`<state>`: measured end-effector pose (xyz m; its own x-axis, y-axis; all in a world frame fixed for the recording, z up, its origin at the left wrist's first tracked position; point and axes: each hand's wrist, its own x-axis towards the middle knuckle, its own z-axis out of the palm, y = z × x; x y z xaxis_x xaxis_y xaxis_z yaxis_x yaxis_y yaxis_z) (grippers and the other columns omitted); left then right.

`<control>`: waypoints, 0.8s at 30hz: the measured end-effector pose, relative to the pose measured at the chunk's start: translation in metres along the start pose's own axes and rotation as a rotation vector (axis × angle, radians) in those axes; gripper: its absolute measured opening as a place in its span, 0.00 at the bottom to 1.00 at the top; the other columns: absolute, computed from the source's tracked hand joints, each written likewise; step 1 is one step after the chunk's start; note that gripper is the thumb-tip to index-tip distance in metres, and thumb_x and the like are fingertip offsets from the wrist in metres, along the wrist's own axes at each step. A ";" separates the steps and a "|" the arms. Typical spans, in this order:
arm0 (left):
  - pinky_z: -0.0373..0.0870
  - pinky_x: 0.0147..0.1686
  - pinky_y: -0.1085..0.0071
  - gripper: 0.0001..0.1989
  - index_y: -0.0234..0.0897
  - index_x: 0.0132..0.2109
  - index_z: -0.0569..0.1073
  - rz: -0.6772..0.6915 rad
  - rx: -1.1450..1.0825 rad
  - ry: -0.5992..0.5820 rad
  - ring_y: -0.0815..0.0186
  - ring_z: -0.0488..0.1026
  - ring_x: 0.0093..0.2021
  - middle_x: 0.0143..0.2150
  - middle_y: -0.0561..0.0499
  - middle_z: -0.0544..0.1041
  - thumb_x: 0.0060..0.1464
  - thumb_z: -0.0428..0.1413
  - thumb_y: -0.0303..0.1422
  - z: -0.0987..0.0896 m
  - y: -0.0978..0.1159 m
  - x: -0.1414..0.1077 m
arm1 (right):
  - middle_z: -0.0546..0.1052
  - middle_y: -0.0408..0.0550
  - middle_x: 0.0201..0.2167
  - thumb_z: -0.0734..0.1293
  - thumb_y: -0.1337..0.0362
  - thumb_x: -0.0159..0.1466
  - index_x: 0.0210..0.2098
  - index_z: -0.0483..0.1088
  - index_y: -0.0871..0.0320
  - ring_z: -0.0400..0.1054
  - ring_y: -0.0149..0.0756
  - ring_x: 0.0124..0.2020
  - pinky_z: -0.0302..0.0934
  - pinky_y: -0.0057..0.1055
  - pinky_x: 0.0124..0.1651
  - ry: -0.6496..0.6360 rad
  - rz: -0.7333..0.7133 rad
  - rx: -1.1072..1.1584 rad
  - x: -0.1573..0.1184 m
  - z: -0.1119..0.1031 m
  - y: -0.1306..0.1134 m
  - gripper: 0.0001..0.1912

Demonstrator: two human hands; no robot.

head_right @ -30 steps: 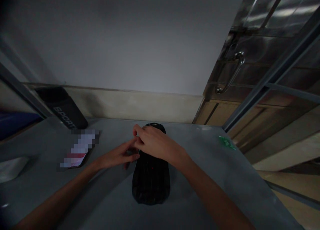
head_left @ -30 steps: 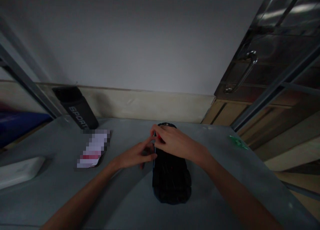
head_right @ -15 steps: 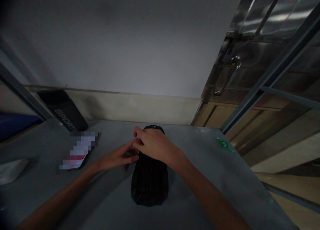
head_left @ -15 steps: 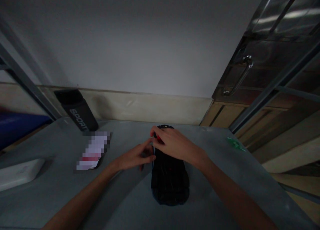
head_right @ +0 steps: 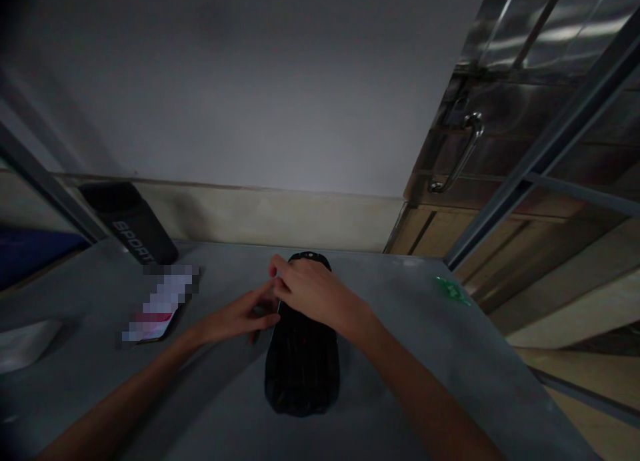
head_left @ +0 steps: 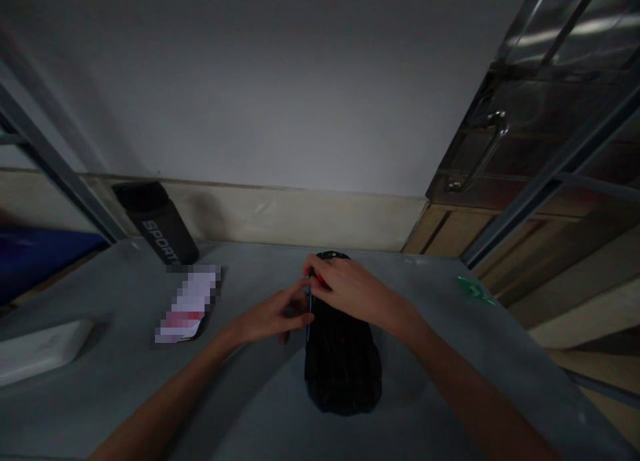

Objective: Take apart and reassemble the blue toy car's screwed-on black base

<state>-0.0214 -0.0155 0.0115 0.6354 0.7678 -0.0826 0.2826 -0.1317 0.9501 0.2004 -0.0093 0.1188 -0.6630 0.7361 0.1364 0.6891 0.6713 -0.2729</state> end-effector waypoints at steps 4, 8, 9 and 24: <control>0.73 0.25 0.73 0.40 0.45 0.78 0.53 0.000 -0.002 -0.008 0.64 0.70 0.35 0.41 0.53 0.71 0.67 0.60 0.45 0.000 0.002 0.000 | 0.83 0.51 0.41 0.65 0.66 0.75 0.55 0.73 0.56 0.78 0.42 0.44 0.63 0.35 0.46 0.012 0.002 0.011 0.000 -0.002 -0.001 0.11; 0.74 0.26 0.74 0.37 0.48 0.77 0.54 -0.001 0.006 -0.011 0.64 0.71 0.36 0.42 0.53 0.71 0.68 0.59 0.44 0.000 0.002 0.000 | 0.84 0.51 0.42 0.64 0.69 0.74 0.56 0.73 0.56 0.78 0.42 0.44 0.64 0.35 0.47 -0.027 -0.015 0.033 0.000 -0.004 -0.002 0.12; 0.74 0.26 0.75 0.36 0.48 0.77 0.55 -0.001 0.003 -0.010 0.64 0.71 0.36 0.42 0.53 0.71 0.69 0.59 0.44 0.000 0.001 0.000 | 0.84 0.52 0.44 0.66 0.70 0.72 0.56 0.73 0.56 0.77 0.42 0.46 0.64 0.35 0.49 -0.032 -0.033 0.048 0.000 -0.004 -0.002 0.14; 0.69 0.24 0.79 0.39 0.42 0.78 0.53 0.001 0.035 0.005 0.65 0.70 0.35 0.41 0.52 0.72 0.68 0.59 0.45 0.001 0.005 -0.001 | 0.84 0.52 0.41 0.62 0.65 0.78 0.56 0.73 0.57 0.78 0.41 0.42 0.63 0.34 0.45 0.008 -0.002 -0.019 0.000 0.001 0.000 0.11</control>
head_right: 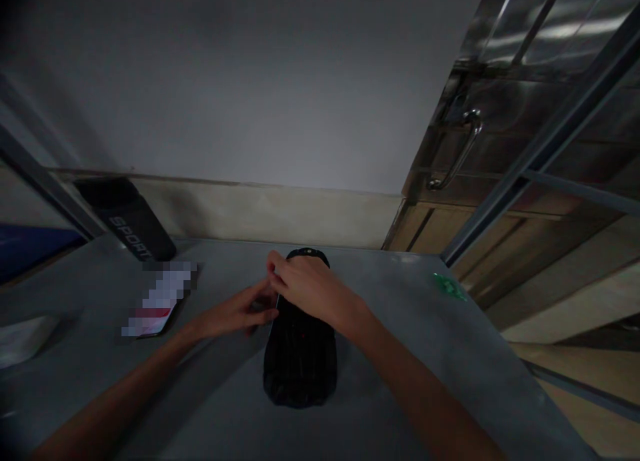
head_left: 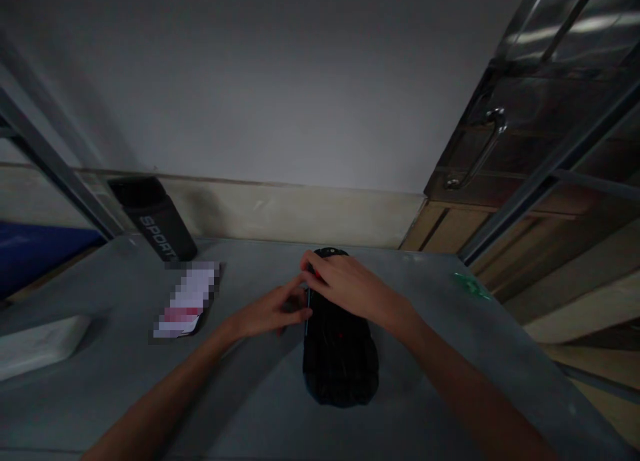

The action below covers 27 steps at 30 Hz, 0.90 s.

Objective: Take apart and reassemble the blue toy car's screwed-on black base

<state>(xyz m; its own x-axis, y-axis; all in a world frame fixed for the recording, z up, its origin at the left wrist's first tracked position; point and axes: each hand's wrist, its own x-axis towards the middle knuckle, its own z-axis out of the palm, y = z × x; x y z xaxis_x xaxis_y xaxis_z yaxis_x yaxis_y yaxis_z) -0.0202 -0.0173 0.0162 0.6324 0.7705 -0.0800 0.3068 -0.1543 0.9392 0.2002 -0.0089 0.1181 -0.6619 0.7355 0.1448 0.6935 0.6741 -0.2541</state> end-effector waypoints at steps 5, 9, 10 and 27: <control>0.68 0.24 0.78 0.35 0.43 0.76 0.57 0.009 -0.011 -0.004 0.68 0.69 0.33 0.41 0.53 0.71 0.69 0.58 0.44 0.001 0.001 -0.001 | 0.84 0.51 0.42 0.66 0.68 0.73 0.58 0.72 0.57 0.78 0.41 0.43 0.63 0.33 0.45 -0.003 -0.041 0.012 0.000 0.001 0.000 0.15; 0.69 0.24 0.78 0.37 0.42 0.78 0.54 0.013 -0.004 -0.001 0.66 0.70 0.36 0.41 0.53 0.71 0.70 0.57 0.43 0.001 0.003 -0.002 | 0.84 0.51 0.39 0.61 0.64 0.78 0.57 0.73 0.57 0.78 0.41 0.39 0.61 0.34 0.42 0.020 -0.010 -0.034 0.000 0.002 0.000 0.13; 0.69 0.24 0.77 0.37 0.41 0.78 0.53 0.009 -0.003 0.000 0.66 0.70 0.36 0.41 0.53 0.70 0.70 0.57 0.43 0.001 0.003 -0.002 | 0.84 0.51 0.39 0.61 0.64 0.79 0.57 0.73 0.57 0.78 0.41 0.39 0.61 0.34 0.42 0.017 -0.010 -0.036 0.000 0.002 0.000 0.13; 0.69 0.24 0.78 0.37 0.44 0.77 0.55 0.017 -0.007 -0.011 0.67 0.70 0.34 0.41 0.52 0.71 0.69 0.59 0.46 0.000 0.000 0.001 | 0.84 0.51 0.40 0.63 0.64 0.77 0.56 0.73 0.57 0.77 0.41 0.40 0.59 0.33 0.42 -0.002 0.028 -0.040 0.000 0.001 -0.003 0.12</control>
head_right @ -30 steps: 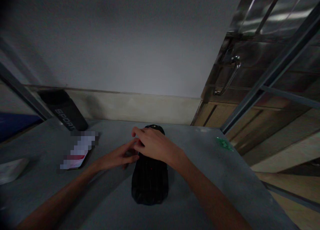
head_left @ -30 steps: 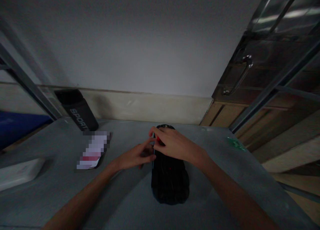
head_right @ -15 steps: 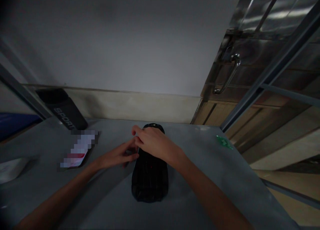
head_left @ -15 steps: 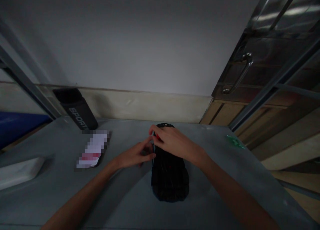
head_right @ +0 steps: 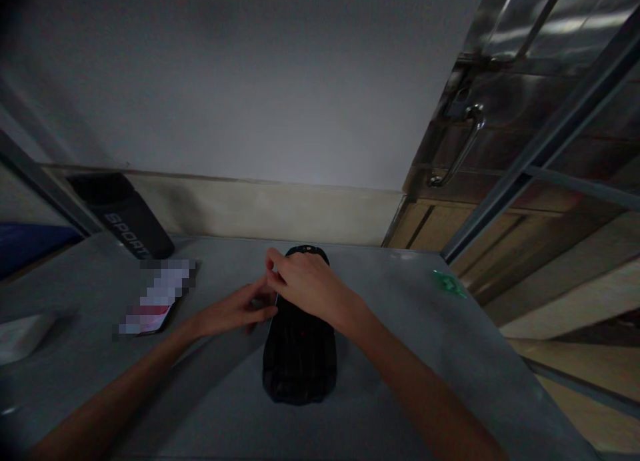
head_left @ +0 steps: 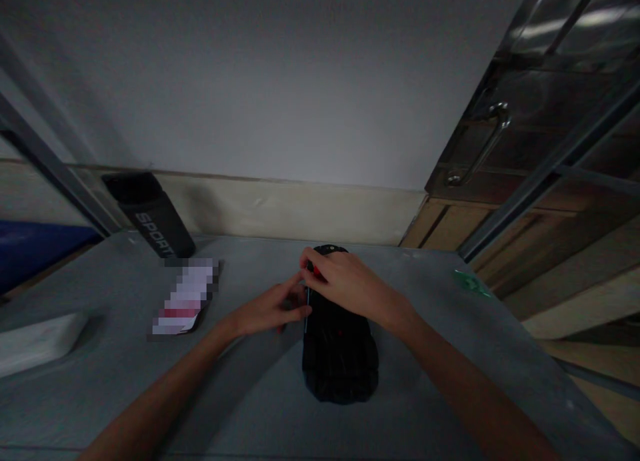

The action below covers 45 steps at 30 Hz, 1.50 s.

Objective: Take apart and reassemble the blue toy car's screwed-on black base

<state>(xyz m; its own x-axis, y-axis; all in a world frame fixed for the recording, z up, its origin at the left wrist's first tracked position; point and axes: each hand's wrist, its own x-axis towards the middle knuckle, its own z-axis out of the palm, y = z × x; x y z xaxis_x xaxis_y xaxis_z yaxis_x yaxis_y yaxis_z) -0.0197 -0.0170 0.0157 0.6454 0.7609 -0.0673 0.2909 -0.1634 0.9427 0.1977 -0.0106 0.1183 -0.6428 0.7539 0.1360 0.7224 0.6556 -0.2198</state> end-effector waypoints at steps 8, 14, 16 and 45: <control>0.68 0.24 0.78 0.38 0.43 0.78 0.55 0.003 0.009 0.001 0.66 0.70 0.34 0.41 0.52 0.71 0.68 0.59 0.46 0.000 0.000 0.000 | 0.83 0.48 0.37 0.64 0.65 0.75 0.56 0.72 0.55 0.76 0.39 0.36 0.57 0.33 0.40 0.035 0.019 -0.009 0.000 0.003 0.001 0.12; 0.70 0.24 0.77 0.39 0.44 0.78 0.53 0.001 0.029 -0.008 0.67 0.69 0.33 0.41 0.53 0.71 0.69 0.58 0.48 -0.001 -0.003 0.000 | 0.83 0.48 0.38 0.66 0.66 0.73 0.57 0.71 0.55 0.76 0.39 0.39 0.58 0.33 0.41 0.025 -0.021 0.033 0.000 0.005 0.001 0.13; 0.71 0.24 0.76 0.40 0.45 0.79 0.52 0.002 0.031 -0.007 0.67 0.69 0.33 0.41 0.52 0.72 0.69 0.58 0.48 -0.001 -0.004 0.001 | 0.83 0.49 0.38 0.64 0.65 0.75 0.55 0.72 0.55 0.76 0.40 0.38 0.59 0.34 0.41 0.036 -0.001 0.012 0.000 0.005 0.001 0.11; 0.71 0.23 0.76 0.39 0.48 0.79 0.53 0.004 0.016 -0.003 0.65 0.71 0.35 0.42 0.52 0.71 0.68 0.59 0.49 -0.001 -0.003 0.001 | 0.84 0.51 0.43 0.67 0.68 0.72 0.55 0.74 0.55 0.77 0.41 0.45 0.64 0.34 0.47 0.043 -0.032 0.056 -0.002 0.001 -0.001 0.12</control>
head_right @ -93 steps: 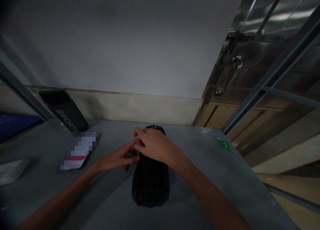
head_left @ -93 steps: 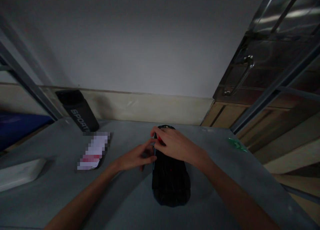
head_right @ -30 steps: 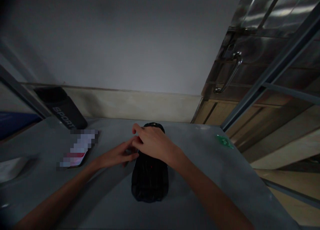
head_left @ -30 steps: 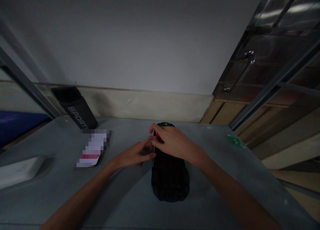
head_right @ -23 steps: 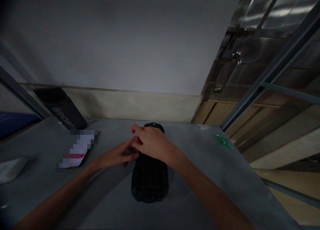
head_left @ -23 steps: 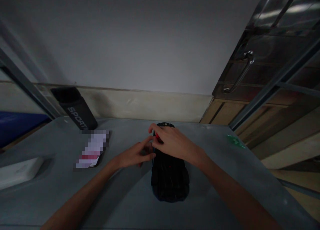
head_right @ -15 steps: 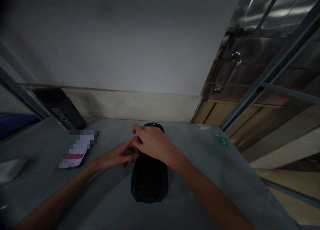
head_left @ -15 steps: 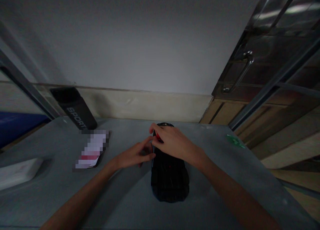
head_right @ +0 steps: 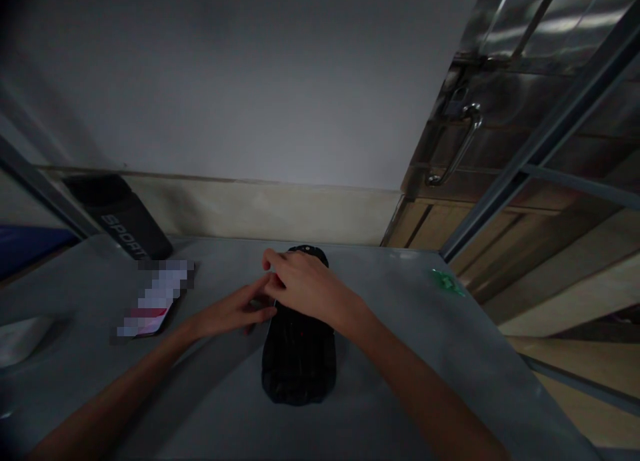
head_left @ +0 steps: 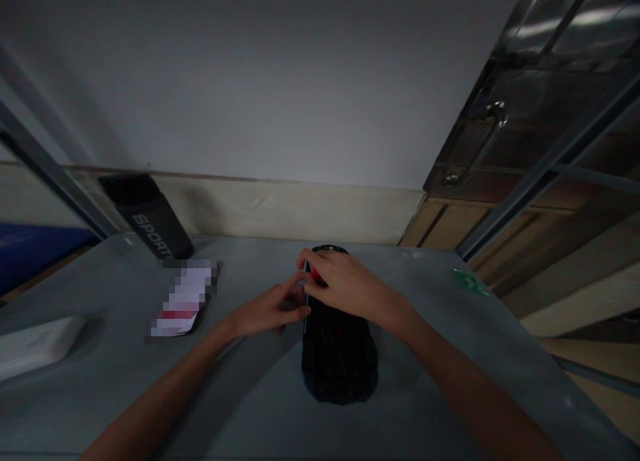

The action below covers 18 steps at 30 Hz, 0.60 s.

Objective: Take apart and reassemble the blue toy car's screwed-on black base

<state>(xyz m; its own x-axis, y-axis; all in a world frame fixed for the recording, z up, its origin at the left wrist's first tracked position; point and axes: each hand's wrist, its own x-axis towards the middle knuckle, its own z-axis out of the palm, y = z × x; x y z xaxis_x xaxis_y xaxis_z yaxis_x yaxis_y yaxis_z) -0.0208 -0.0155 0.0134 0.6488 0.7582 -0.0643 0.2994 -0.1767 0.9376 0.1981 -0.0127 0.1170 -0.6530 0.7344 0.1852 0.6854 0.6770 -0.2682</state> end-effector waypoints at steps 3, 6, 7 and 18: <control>0.71 0.24 0.76 0.38 0.46 0.78 0.56 -0.006 0.008 0.003 0.64 0.71 0.36 0.42 0.52 0.71 0.69 0.59 0.47 0.000 0.002 0.000 | 0.83 0.51 0.42 0.65 0.67 0.75 0.54 0.74 0.55 0.77 0.41 0.43 0.64 0.34 0.46 -0.008 0.012 0.000 -0.001 0.000 0.001 0.10; 0.71 0.24 0.76 0.36 0.45 0.77 0.57 -0.014 0.009 0.010 0.65 0.71 0.36 0.41 0.52 0.72 0.70 0.58 0.46 0.000 0.002 -0.001 | 0.83 0.49 0.40 0.65 0.69 0.73 0.54 0.74 0.55 0.76 0.40 0.42 0.63 0.34 0.46 -0.022 -0.024 0.015 -0.001 0.000 0.002 0.12; 0.71 0.24 0.76 0.36 0.45 0.77 0.56 -0.013 0.010 0.006 0.65 0.71 0.35 0.41 0.52 0.72 0.70 0.58 0.46 0.000 0.002 0.000 | 0.83 0.49 0.41 0.66 0.70 0.72 0.54 0.73 0.55 0.76 0.40 0.43 0.63 0.34 0.47 -0.019 -0.044 0.027 -0.001 -0.001 0.002 0.12; 0.71 0.24 0.77 0.35 0.47 0.77 0.56 -0.014 0.008 0.005 0.66 0.71 0.35 0.43 0.52 0.72 0.70 0.58 0.45 0.001 0.005 -0.002 | 0.82 0.49 0.44 0.66 0.70 0.71 0.50 0.73 0.55 0.74 0.40 0.45 0.62 0.33 0.48 -0.023 -0.067 0.048 -0.001 -0.004 -0.002 0.09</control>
<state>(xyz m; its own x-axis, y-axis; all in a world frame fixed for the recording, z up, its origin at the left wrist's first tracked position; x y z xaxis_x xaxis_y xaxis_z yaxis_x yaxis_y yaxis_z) -0.0202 -0.0187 0.0182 0.6408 0.7640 -0.0754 0.3141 -0.1712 0.9338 0.1984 -0.0142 0.1210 -0.7043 0.6860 0.1828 0.6240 0.7209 -0.3015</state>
